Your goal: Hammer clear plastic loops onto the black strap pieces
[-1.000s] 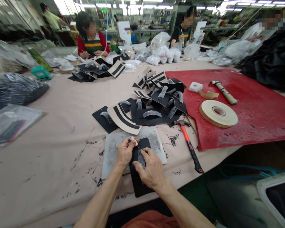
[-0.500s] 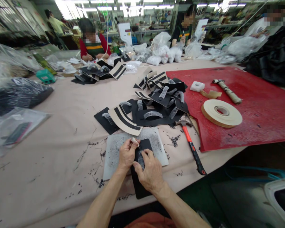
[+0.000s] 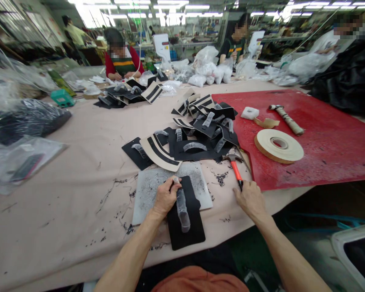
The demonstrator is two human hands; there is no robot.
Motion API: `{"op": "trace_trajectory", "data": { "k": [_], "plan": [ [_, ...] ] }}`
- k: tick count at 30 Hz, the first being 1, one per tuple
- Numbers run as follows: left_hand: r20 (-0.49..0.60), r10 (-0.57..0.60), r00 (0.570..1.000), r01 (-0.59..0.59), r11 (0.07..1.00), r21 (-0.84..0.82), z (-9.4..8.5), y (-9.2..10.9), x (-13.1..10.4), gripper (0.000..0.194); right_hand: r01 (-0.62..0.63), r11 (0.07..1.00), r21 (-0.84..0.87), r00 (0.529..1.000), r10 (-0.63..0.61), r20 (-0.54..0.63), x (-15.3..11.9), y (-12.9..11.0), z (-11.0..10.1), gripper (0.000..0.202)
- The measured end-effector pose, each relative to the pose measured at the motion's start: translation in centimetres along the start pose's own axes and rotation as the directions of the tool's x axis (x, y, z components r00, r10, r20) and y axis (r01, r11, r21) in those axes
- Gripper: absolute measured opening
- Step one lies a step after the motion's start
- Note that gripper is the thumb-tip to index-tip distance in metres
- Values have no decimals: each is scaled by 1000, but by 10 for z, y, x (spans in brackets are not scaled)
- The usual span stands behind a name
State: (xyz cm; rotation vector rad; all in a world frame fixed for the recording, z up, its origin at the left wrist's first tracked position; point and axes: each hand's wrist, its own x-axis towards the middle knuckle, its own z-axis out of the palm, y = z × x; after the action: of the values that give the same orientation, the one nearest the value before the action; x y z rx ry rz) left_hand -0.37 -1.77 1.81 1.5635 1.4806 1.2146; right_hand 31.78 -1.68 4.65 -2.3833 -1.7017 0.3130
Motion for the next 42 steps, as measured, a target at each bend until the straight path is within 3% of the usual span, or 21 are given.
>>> {"op": "trace_trajectory", "data": {
  "k": [3,8,11,16,18,20,23,25,29,35,42],
  "plan": [
    [11,-79,997,79,994,-78,-5,-2,7,16,-196,912,360,970,126,209,17,6,-4,19],
    [-20,-110,994,107,990,-95,-6,-3,12,19,-361,678,640,880,20,475,33,-10,-7,4],
    [-50,-80,996,78,996,-50,-2,-3,7,17,-422,523,741,857,-35,514,35,-23,-6,11],
    [-31,77,997,-75,996,44,5,-7,-4,17,-417,376,828,889,-22,458,13,-49,-18,26],
    [-13,91,996,-91,995,30,5,-8,-5,18,-301,396,868,932,-70,356,-3,-62,-34,33],
    [7,69,998,-69,998,4,3,-7,-4,17,-29,534,845,970,-188,152,-19,-75,-54,38],
    [26,21,999,-21,1000,-7,-1,-2,1,15,398,729,557,900,-427,-85,-35,-93,-81,39],
    [18,-16,1000,16,1000,-7,-3,0,4,16,493,769,407,860,-503,-91,-41,-101,-88,36],
    [-10,-82,997,81,994,-73,-5,0,10,16,495,780,382,855,-515,-57,-44,-107,-87,34],
    [24,-248,969,238,894,-380,-5,-9,14,26,406,786,467,892,-451,-17,-42,-99,-85,38],
    [35,-157,987,161,953,-258,-9,-4,12,25,301,794,528,924,-380,44,-43,-85,-73,40]
  ]
}}
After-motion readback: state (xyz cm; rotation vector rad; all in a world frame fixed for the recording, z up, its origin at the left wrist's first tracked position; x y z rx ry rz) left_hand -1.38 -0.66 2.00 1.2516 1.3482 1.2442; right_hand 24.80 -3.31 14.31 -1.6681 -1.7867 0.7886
